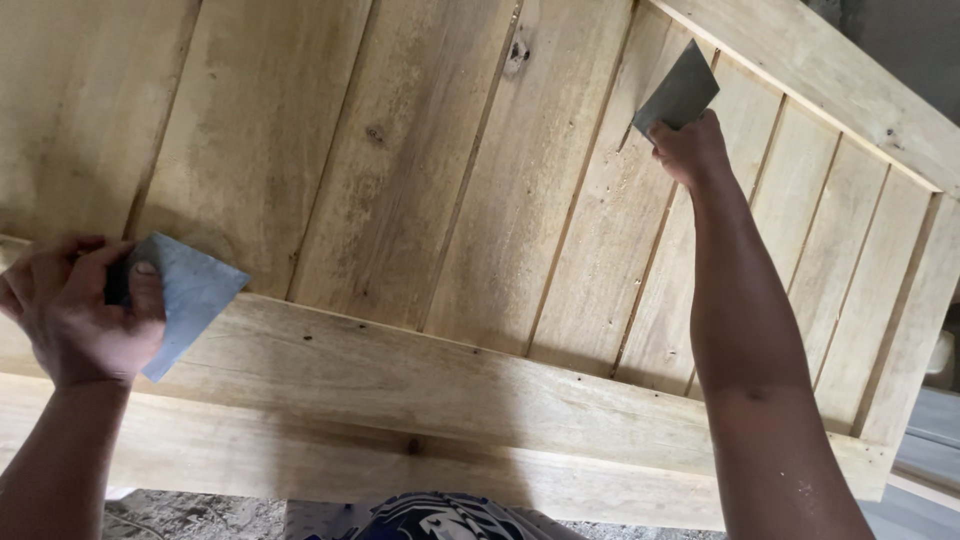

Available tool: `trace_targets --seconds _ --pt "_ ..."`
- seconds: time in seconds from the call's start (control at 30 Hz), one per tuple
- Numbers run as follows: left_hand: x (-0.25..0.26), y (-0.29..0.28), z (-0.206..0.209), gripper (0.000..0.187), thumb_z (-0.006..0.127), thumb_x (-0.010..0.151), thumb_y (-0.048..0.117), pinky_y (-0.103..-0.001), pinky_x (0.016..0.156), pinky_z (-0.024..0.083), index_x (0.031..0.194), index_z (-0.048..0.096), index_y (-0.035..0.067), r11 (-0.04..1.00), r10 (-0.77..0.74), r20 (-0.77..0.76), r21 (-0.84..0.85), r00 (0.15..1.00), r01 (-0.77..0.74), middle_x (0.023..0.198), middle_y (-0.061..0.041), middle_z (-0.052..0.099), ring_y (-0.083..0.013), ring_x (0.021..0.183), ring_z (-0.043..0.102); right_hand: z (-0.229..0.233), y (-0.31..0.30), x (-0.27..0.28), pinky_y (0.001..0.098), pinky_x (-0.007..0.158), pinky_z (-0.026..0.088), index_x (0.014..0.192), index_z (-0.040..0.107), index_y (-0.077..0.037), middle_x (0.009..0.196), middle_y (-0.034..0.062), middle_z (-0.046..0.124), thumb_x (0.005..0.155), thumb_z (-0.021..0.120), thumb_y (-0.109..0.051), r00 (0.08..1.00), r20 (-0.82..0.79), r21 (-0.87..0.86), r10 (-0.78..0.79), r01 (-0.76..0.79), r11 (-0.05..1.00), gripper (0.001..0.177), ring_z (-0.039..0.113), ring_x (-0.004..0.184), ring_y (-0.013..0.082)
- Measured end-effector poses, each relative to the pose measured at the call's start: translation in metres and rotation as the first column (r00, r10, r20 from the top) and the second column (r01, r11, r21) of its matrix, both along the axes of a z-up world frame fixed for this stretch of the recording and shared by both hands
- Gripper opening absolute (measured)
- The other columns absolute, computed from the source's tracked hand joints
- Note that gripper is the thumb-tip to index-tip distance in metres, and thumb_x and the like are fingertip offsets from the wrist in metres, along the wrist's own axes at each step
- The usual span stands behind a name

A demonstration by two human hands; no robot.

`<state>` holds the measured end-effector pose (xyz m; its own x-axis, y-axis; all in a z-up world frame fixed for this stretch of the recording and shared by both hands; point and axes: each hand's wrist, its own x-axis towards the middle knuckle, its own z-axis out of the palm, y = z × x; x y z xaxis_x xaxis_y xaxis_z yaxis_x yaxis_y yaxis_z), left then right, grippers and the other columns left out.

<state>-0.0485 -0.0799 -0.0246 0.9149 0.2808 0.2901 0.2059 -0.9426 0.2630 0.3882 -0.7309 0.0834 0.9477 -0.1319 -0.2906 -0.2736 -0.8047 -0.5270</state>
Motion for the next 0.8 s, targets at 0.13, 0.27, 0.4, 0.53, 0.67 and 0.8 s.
trace_targets --seconds 0.13,0.27,0.4,0.53,0.67,0.8 --pt "-0.010 -0.005 0.005 0.017 0.061 0.107 0.028 -0.037 0.126 0.030 0.112 0.072 0.016 1.000 0.010 -0.001 -0.012 1.000 -0.010 0.129 0.001 0.059 -0.0191 0.135 0.047 0.016 0.003 -0.010 0.0318 0.053 0.049 0.111 0.065 0.014 0.087 0.0129 0.071 0.092 0.080 -0.016 0.972 -0.234 0.010 0.011 -0.009 1.000 0.038 0.068 0.070 0.0158" --pt "0.001 -0.003 0.002 0.017 0.060 0.107 0.027 -0.035 0.125 0.032 0.111 0.072 0.015 1.000 0.013 0.002 0.015 1.000 -0.013 0.128 0.002 0.059 -0.0203 0.134 0.048 0.023 0.005 -0.005 0.0309 0.054 0.049 0.109 0.066 0.010 0.088 0.0123 0.071 0.094 0.078 -0.016 0.999 -0.014 0.147 0.039 -0.037 0.988 0.032 0.065 0.068 0.0168" --pt "-0.008 -0.004 0.003 0.015 0.060 0.104 0.022 -0.034 0.118 0.038 0.110 0.071 0.013 1.000 0.012 -0.011 -0.018 1.000 -0.012 0.130 0.000 0.060 -0.0213 0.132 0.053 0.008 -0.001 -0.016 0.0356 0.055 0.050 0.110 0.059 0.012 0.083 0.0186 0.070 0.098 0.078 -0.028 0.999 0.032 -0.072 0.028 -0.026 0.997 0.046 0.066 0.068 0.0227" --pt "-0.005 -0.008 0.010 0.017 0.059 0.103 0.019 -0.033 0.111 0.044 0.114 0.070 0.011 0.997 0.028 -0.014 -0.069 1.000 -0.029 0.131 -0.002 0.060 -0.0205 0.128 0.056 0.010 0.002 -0.006 0.0411 0.061 0.049 0.097 0.065 0.015 0.082 0.0254 0.066 0.108 0.075 -0.038 0.977 0.036 -0.480 0.211 -0.168 0.861 0.055 0.064 0.073 0.0321" --pt "0.008 -0.013 0.022 0.016 0.062 0.103 0.018 -0.035 0.109 0.045 0.112 0.071 0.009 0.998 -0.017 0.036 -0.060 0.999 0.019 0.128 -0.004 0.061 -0.0218 0.127 0.056 0.011 -0.006 -0.010 0.0360 0.050 0.046 0.096 0.061 0.010 0.073 0.0161 0.066 0.101 0.078 -0.028 0.984 0.180 -0.097 0.010 0.007 0.995 0.042 0.065 0.062 0.0202" --pt "0.007 -0.020 0.037 0.019 0.062 0.102 0.019 -0.037 0.104 0.047 0.114 0.070 0.006 0.981 0.003 0.035 -0.192 0.999 0.004 0.127 -0.009 0.060 -0.0247 0.120 0.057 -0.007 -0.010 -0.010 0.0351 0.047 0.038 0.103 0.064 0.009 0.077 0.0111 0.064 0.102 0.075 -0.019 0.998 0.059 0.178 -0.027 0.016 0.984 0.030 0.058 0.059 0.0161"
